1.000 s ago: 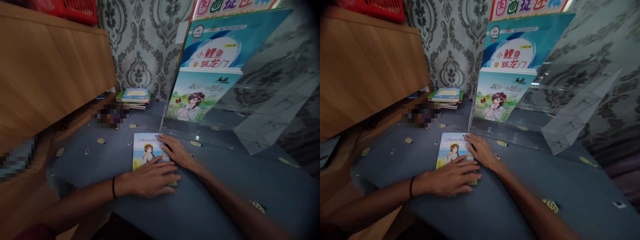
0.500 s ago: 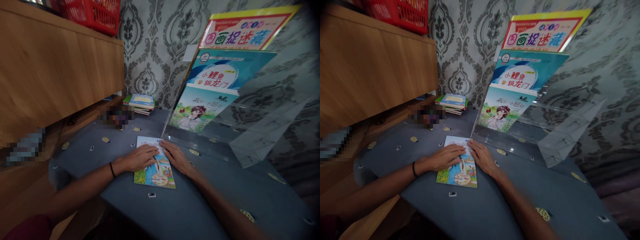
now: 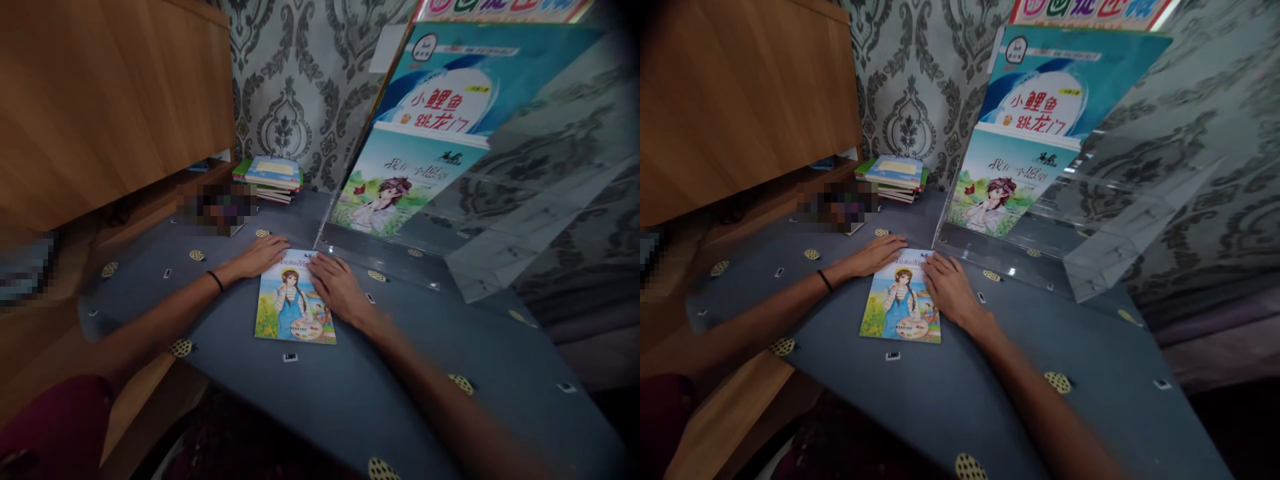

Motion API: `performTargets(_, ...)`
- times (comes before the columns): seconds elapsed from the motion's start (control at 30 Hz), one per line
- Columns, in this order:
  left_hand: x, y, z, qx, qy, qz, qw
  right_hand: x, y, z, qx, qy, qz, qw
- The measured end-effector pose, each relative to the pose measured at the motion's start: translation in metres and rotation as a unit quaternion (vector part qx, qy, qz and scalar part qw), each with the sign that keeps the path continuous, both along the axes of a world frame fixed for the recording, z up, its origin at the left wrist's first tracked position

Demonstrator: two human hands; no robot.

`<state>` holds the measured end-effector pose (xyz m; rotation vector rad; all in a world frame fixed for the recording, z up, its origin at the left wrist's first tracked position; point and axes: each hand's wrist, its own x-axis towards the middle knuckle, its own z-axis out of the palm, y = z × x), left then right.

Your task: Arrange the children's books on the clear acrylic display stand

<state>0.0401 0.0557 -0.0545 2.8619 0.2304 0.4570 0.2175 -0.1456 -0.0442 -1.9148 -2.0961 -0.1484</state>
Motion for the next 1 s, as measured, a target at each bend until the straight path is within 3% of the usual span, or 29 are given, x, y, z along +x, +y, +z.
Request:
performTargets(0.3,-0.001,-0.003,0.002,-0.021,-0.021,0.005,1.000,-0.101,0.007,0.013,-0.053,-0.017,0.063,0.996)
performTargets(0.43,-0.001,-0.005,0.003,-0.026,-0.020,0.008,0.999,-0.123,-0.007,0.015,-0.083,0.032,0.128,0.988)
performTargets(0.8,0.001,-0.004,-0.005,-0.034,-0.024,0.031,0.999,-0.090,-0.037,0.021,-0.115,0.116,0.095,0.982)
performTargets(1.0,0.000,-0.005,-0.007,-0.034,-0.038,0.035,0.998,-0.055,-0.022,0.019,-0.099,0.125,0.054,0.986)
